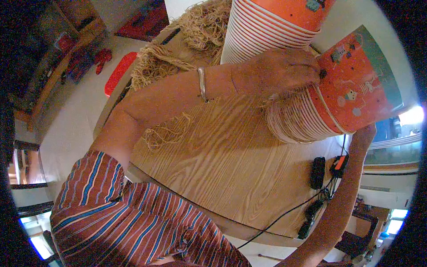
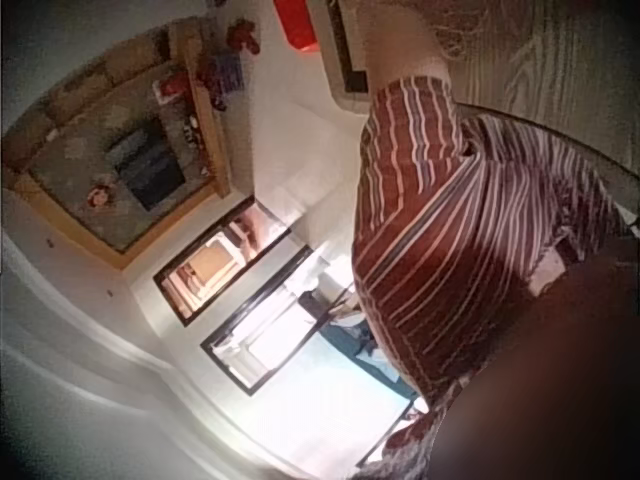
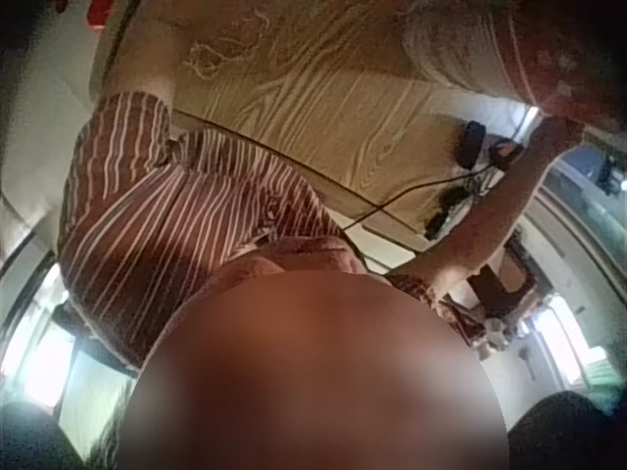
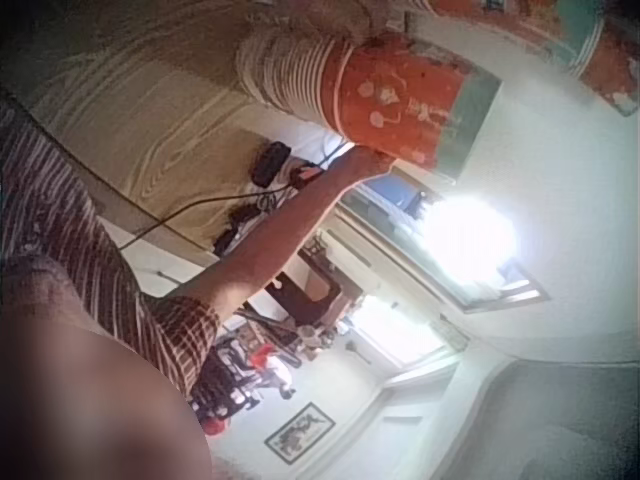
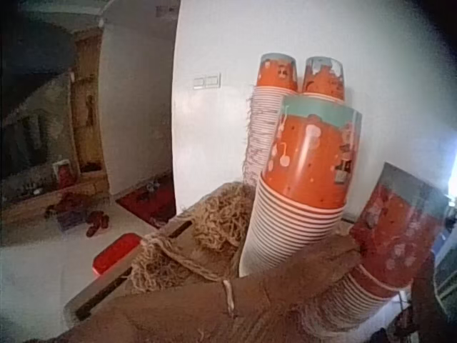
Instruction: Threading string through holes in paper cups and stacking them on a table.
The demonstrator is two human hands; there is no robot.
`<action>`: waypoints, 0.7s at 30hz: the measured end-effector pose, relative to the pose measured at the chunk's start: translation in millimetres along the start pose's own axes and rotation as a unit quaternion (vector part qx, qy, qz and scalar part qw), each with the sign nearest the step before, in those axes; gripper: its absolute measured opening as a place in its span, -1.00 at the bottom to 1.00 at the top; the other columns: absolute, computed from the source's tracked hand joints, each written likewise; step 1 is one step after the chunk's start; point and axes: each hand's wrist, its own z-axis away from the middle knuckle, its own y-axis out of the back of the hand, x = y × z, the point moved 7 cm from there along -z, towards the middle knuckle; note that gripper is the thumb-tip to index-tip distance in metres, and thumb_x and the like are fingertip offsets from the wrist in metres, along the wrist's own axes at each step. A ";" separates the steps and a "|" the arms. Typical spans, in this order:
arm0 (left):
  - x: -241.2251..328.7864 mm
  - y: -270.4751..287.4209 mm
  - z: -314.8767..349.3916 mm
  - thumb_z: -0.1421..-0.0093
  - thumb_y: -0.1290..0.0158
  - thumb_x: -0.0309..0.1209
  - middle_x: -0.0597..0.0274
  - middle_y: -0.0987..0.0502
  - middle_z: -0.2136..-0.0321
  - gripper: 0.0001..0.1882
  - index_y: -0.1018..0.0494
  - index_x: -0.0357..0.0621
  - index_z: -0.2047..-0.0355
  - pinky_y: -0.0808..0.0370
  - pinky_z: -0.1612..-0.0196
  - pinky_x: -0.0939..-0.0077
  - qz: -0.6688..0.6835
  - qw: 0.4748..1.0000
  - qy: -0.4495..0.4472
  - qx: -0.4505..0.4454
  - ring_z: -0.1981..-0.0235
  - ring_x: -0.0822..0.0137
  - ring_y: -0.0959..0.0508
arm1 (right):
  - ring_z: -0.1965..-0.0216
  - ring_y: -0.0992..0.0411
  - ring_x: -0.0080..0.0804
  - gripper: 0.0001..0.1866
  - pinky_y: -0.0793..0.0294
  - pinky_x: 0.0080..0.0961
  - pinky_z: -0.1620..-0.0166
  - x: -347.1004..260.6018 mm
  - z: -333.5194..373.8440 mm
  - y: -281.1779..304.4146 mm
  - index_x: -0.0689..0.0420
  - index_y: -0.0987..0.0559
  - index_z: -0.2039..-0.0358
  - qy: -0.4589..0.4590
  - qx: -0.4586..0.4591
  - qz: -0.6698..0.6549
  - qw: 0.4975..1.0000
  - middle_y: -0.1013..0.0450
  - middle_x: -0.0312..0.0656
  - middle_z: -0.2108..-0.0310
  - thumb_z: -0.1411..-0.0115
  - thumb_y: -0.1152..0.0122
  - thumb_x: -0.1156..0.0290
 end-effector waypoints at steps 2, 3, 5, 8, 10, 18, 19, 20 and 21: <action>2.6 4.0 -2.5 -0.06 -0.04 -0.39 0.06 -0.50 0.19 -0.77 -0.47 -0.15 0.24 -0.52 0.00 0.32 0.008 1.000 -0.005 0.002 0.07 0.10 -0.51 | 0.06 -0.41 -0.46 -0.67 -0.39 -0.47 -0.04 2.2 -2.3 3.7 0.25 -0.45 0.03 0.007 -0.012 0.011 1.000 -0.45 -0.23 0.03 -0.20 -0.17 0.43; 4.8 5.0 -2.8 -0.07 -0.03 -0.40 0.06 -0.50 0.18 -0.76 -0.46 -0.16 0.23 -0.52 0.01 0.31 0.016 1.000 -0.011 0.004 0.07 0.09 -0.51 | 0.07 -0.41 -0.46 -0.66 -0.39 -0.47 -0.03 1.3 -2.2 1.7 0.26 -0.45 0.03 0.014 -0.025 0.021 0.999 -0.45 -0.23 0.04 -0.19 -0.19 0.43; 7.2 2.8 -2.1 -0.06 0.00 -0.42 0.13 -0.47 0.22 -0.79 -0.44 -0.15 0.26 -0.53 0.06 0.38 0.009 1.000 -0.008 0.022 0.13 0.16 -0.52 | 0.08 -0.42 -0.47 -0.65 -0.40 -0.47 -0.02 0.0 -0.6 -1.9 0.26 -0.45 0.03 0.039 -0.030 0.026 0.998 -0.45 -0.23 0.04 -0.18 -0.19 0.45; 12.1 6.9 -0.9 -0.06 0.03 -0.44 0.20 -0.44 0.26 -0.82 -0.42 -0.14 0.29 -0.53 0.11 0.46 -0.021 0.999 -0.012 0.029 0.19 0.24 -0.52 | 0.09 -0.42 -0.47 -0.65 -0.41 -0.48 -0.01 0.4 1.8 -9.2 0.26 -0.45 0.02 0.041 -0.017 -0.003 0.999 -0.45 -0.22 0.04 -0.17 -0.20 0.47; 13.3 6.2 -0.3 -0.06 0.03 -0.43 0.21 -0.44 0.26 -0.82 -0.42 -0.13 0.29 -0.53 0.11 0.46 -0.044 0.999 -0.019 0.020 0.18 0.24 -0.52 | 0.08 -0.42 -0.46 -0.64 -0.42 -0.48 0.00 6.4 1.6 -7.3 0.25 -0.45 0.02 0.018 -0.001 -0.037 0.999 -0.45 -0.22 0.03 -0.16 -0.20 0.48; 9.1 -0.1 3.0 -0.06 0.01 -0.43 0.18 -0.46 0.22 -0.81 -0.44 -0.14 0.28 -0.53 0.12 0.43 0.001 1.000 0.009 0.003 0.18 0.22 -0.53 | 0.10 -0.41 -0.50 -0.73 -0.42 -0.49 0.03 -1.2 1.9 -3.1 0.25 -0.52 0.11 0.073 -0.025 0.106 0.991 -0.48 -0.25 0.09 -0.15 -0.19 0.50; 9.3 -0.7 4.2 -0.06 0.01 -0.43 0.18 -0.46 0.22 -0.81 -0.44 -0.14 0.28 -0.53 0.12 0.43 0.001 1.000 0.007 0.003 0.18 0.22 -0.53 | 0.10 -0.41 -0.50 -0.73 -0.42 -0.49 0.03 -4.0 3.6 -6.3 0.25 -0.52 0.11 0.074 -0.023 0.106 0.991 -0.48 -0.25 0.09 -0.15 -0.19 0.50; 8.3 -1.3 5.4 -0.05 -0.01 -0.43 0.17 -0.46 0.23 -0.81 -0.44 -0.15 0.29 -0.54 0.13 0.42 0.002 1.000 0.017 0.001 0.18 0.21 -0.54 | 0.11 -0.41 -0.51 -0.74 -0.41 -0.49 0.03 -4.6 4.9 -10.1 0.25 -0.53 0.12 0.058 -0.025 0.104 0.993 -0.49 -0.25 0.10 -0.16 -0.19 0.50; 8.7 -1.9 4.8 -0.04 -0.03 -0.42 0.17 -0.47 0.24 -0.81 -0.45 -0.15 0.30 -0.54 0.14 0.42 0.003 1.000 0.026 -0.001 0.19 0.21 -0.54 | 0.12 -0.41 -0.51 -0.75 -0.40 -0.49 0.03 -3.2 6.0 -8.8 0.25 -0.54 0.13 0.042 -0.027 0.103 0.993 -0.49 -0.26 0.11 -0.16 -0.19 0.50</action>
